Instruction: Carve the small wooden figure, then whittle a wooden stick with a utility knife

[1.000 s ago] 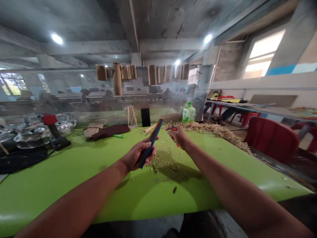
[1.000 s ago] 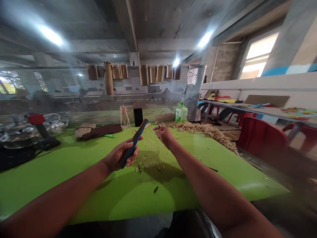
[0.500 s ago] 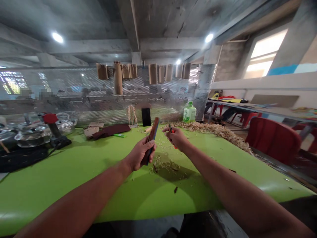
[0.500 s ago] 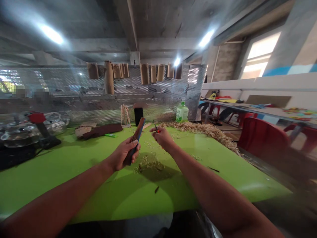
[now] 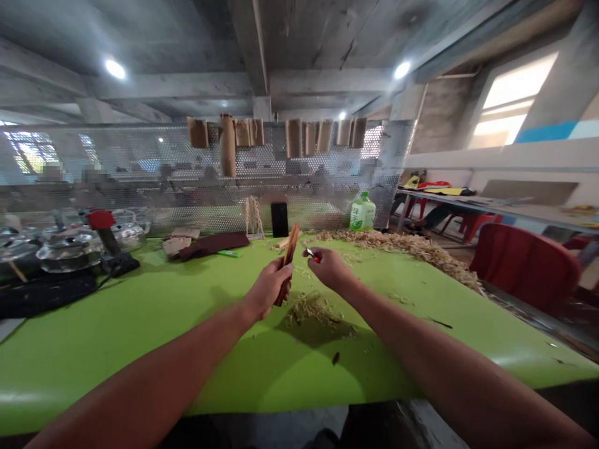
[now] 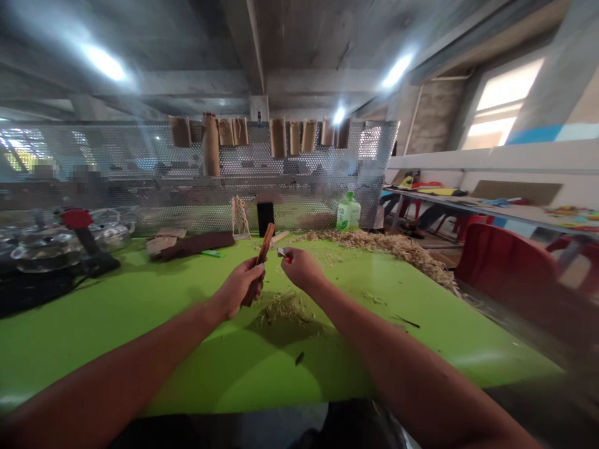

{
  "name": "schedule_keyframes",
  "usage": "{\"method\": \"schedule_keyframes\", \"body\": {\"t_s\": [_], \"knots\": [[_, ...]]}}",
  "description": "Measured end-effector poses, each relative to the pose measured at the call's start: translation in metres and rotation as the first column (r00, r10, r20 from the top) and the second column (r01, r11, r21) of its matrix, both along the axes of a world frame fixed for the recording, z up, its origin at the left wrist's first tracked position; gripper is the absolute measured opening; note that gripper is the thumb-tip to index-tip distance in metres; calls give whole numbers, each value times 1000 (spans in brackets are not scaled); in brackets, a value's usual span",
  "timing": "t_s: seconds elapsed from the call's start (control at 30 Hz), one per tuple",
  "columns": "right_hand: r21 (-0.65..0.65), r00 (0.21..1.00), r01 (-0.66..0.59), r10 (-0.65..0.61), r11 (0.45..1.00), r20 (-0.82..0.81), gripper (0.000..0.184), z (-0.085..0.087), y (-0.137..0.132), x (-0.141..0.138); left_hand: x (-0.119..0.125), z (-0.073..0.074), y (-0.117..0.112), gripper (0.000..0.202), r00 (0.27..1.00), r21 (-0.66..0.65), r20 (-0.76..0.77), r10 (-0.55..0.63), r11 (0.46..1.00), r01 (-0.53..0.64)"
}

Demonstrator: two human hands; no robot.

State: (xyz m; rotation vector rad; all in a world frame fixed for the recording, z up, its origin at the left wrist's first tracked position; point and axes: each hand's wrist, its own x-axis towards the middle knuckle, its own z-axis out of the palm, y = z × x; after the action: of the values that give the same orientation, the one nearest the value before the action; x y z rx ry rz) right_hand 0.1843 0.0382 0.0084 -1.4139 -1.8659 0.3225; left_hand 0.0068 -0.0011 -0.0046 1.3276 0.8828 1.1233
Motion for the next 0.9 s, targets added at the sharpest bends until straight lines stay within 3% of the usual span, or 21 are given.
{"method": "schedule_keyframes", "body": {"t_s": [0.13, 0.27, 0.47, 0.7, 0.9], "knots": [[41, 969, 19, -28, 999, 246, 23, 0, -8, -6, 0, -5, 2, 43, 999, -9, -39, -7, 1000, 7], [10, 916, 40, -41, 999, 400, 22, 1, -14, -13, 2, -3, 1, 42, 998, 17, -60, 3, 1000, -2], [22, 881, 48, -53, 999, 470, 25, 1, -17, -18, 2, 4, -3, 26, 986, 58, -159, 57, 997, -48], [43, 822, 120, -124, 992, 556, 29, -2, -11, -16, 7, 2, -2, 15, 953, 130, -266, 143, 985, -111], [70, 824, 147, -161, 987, 543, 32, -4, 10, -12, 13, 4, -7, 12, 906, 165, -370, 204, 975, -152]]}}
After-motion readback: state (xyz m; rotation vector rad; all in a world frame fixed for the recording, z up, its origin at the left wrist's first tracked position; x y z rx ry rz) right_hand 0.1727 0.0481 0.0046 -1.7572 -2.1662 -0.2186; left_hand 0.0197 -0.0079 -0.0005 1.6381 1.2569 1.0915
